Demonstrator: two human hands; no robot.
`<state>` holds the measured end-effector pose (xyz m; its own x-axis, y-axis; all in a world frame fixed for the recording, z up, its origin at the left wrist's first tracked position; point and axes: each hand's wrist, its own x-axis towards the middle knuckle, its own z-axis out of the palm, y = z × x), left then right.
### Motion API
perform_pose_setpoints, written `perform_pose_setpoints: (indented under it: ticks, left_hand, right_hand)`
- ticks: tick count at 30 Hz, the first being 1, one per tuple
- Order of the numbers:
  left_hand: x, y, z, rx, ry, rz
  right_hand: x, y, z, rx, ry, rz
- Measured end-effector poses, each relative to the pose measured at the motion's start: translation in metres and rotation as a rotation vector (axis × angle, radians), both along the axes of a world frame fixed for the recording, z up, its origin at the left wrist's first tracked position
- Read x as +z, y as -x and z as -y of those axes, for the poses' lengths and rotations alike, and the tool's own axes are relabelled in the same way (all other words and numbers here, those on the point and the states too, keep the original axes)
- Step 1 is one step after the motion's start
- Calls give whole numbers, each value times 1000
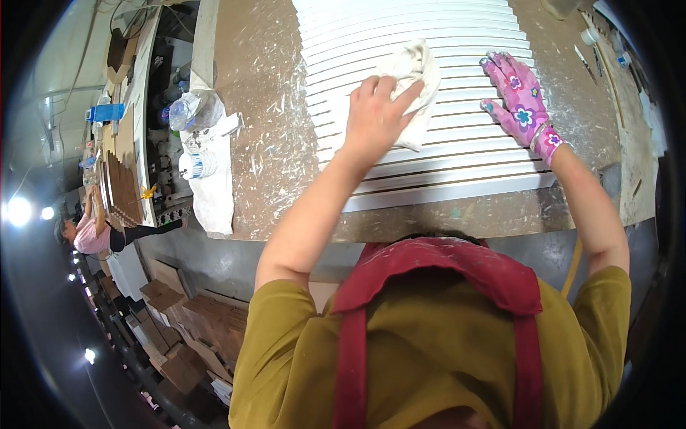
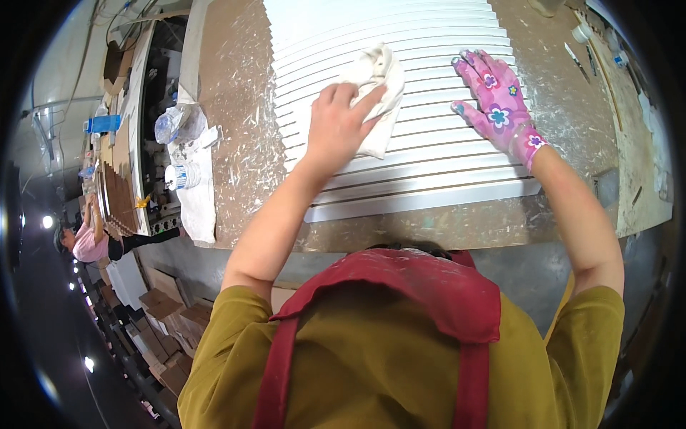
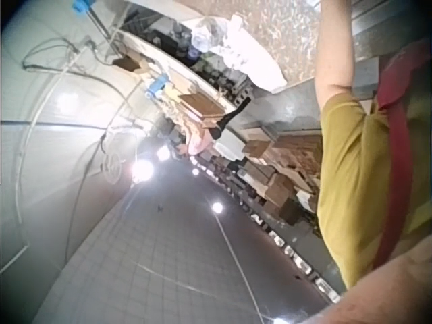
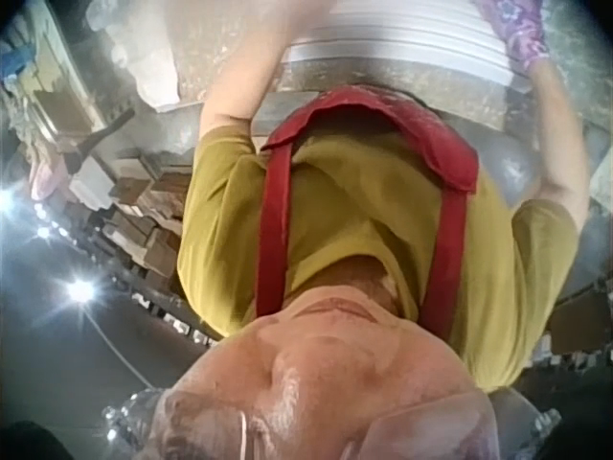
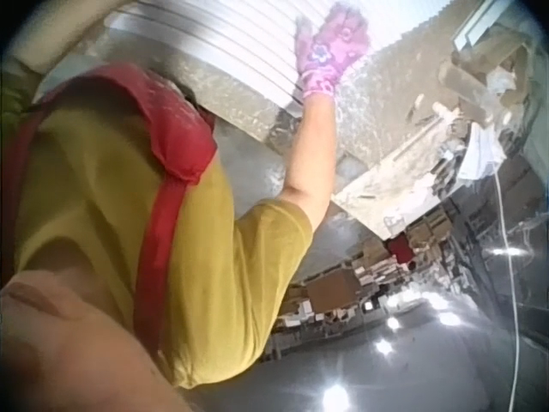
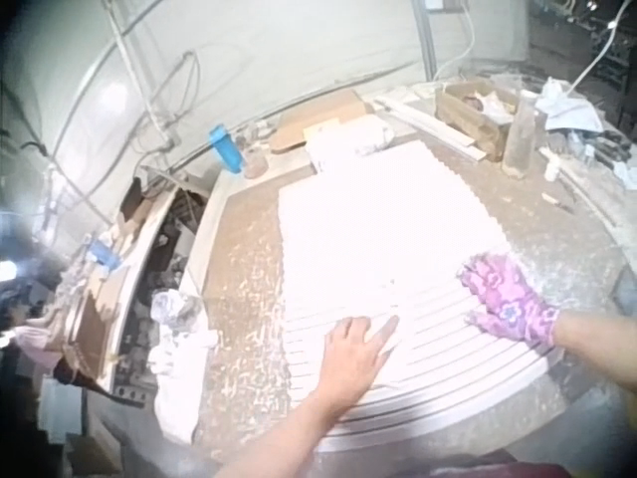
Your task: The person wipes white slats with a cloth, pours liquid onto the cloth from a bottle, and sands the edges of the slats with a block.
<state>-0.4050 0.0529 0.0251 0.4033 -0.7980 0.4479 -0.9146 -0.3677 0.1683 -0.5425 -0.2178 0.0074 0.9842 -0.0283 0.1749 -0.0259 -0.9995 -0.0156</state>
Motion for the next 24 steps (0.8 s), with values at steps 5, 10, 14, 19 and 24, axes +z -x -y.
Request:
perform_pose_setpoints:
  ticks: [5,10,14,19,24]
  left_hand:
    - [-13,-52,-101,380,-228,-162]
    - [28,-69,-55,402,-35,-50]
    - [-17,-14,88,-88,79,-64]
    - [-28,-27,46,-11,-217,-57]
    - [-10,-87,-79,591,-61,-263]
  right_hand:
    - [-4,5,3,-78,-10,-48]
    - [0,5,1,-92,-68,-61]
    - [2,0,-2,-41,-69,-43]
    - [3,5,2,-38,-85,-10]
    - [6,0,-2,-63,-104,-63]
